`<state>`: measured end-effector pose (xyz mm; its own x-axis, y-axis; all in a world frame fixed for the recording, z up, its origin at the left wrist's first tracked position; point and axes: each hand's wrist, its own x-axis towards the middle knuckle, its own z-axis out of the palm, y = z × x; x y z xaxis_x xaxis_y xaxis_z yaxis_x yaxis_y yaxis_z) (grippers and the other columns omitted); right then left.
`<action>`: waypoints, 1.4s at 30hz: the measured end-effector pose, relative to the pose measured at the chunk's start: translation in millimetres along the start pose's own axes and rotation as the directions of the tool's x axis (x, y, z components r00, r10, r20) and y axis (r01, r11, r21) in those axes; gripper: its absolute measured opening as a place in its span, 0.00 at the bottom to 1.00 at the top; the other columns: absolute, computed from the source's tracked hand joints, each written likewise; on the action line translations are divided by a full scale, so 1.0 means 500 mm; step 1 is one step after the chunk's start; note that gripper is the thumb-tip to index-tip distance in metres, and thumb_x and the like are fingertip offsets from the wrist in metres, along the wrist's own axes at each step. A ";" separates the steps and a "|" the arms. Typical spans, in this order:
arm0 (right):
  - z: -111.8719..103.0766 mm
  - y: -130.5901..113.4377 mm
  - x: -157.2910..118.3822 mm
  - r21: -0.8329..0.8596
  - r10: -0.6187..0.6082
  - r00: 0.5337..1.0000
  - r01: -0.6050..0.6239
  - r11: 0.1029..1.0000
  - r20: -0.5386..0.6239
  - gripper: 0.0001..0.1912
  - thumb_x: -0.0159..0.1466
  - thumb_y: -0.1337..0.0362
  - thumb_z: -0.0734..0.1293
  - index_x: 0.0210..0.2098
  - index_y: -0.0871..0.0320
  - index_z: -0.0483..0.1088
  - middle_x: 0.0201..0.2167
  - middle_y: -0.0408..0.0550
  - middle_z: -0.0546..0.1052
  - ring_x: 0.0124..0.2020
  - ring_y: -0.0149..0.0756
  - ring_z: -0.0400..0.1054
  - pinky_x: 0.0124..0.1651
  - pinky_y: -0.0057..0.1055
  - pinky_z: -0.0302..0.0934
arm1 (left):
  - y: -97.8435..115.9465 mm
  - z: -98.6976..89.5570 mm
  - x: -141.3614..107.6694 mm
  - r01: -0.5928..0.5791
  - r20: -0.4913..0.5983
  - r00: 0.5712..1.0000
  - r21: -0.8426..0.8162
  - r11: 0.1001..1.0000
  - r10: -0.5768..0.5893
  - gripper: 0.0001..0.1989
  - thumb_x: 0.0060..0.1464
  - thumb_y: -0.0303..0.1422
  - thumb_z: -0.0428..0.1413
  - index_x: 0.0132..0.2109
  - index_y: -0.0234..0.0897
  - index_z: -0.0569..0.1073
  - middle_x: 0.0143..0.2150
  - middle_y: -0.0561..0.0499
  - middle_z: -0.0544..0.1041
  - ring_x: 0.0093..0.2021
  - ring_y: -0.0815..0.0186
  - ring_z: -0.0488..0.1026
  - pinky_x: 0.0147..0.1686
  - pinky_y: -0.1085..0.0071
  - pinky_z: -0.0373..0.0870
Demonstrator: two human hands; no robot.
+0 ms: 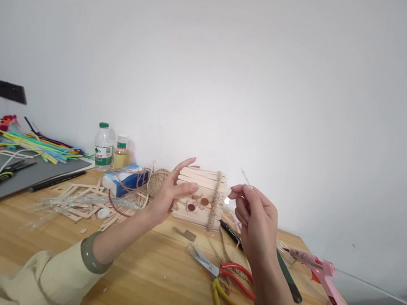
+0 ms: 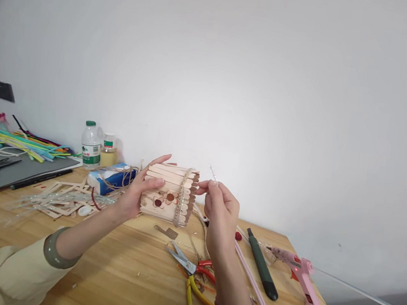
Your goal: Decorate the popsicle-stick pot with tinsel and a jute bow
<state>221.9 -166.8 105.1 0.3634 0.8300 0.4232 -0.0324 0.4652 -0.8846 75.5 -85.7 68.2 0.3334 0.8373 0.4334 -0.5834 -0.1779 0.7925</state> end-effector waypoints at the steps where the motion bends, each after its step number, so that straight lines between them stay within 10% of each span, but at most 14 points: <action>1: 0.000 -0.004 0.000 0.014 0.012 1.000 -0.012 1.000 0.023 0.10 0.55 0.59 0.65 0.25 0.61 0.71 0.13 0.35 0.58 0.15 0.22 0.40 0.18 0.27 0.33 | 0.002 0.001 -0.001 -0.004 -0.009 1.000 -0.008 1.000 0.004 0.29 0.44 0.31 0.61 0.55 0.45 0.65 0.55 0.48 0.68 0.50 0.56 0.68 0.47 0.62 0.65; 8: 0.005 0.006 0.001 0.020 0.195 0.958 -0.203 0.979 0.211 0.10 0.50 0.61 0.70 0.28 0.60 0.69 0.13 0.31 0.51 0.15 0.20 0.37 0.17 0.24 0.31 | 0.003 0.004 -0.003 -0.050 -0.061 0.997 0.000 0.999 0.050 0.27 0.43 0.32 0.61 0.53 0.45 0.68 0.60 0.49 0.64 0.55 0.53 0.65 0.49 0.62 0.65; 42: 0.002 0.007 -0.007 -0.132 0.051 0.960 -0.014 0.991 0.275 0.14 0.52 0.61 0.68 0.16 0.59 0.62 0.18 0.37 0.54 0.19 0.23 0.40 0.21 0.27 0.34 | 0.029 0.001 -0.005 -0.028 0.069 0.997 0.045 0.999 0.025 0.29 0.40 0.31 0.62 0.52 0.42 0.69 0.58 0.48 0.67 0.52 0.54 0.66 0.45 0.66 0.65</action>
<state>219.5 -167.7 101.0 0.0917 0.9050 0.4155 0.0859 0.4085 -0.9087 66.4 -90.7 78.9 0.3694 0.7947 0.4817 -0.5587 -0.2244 0.7985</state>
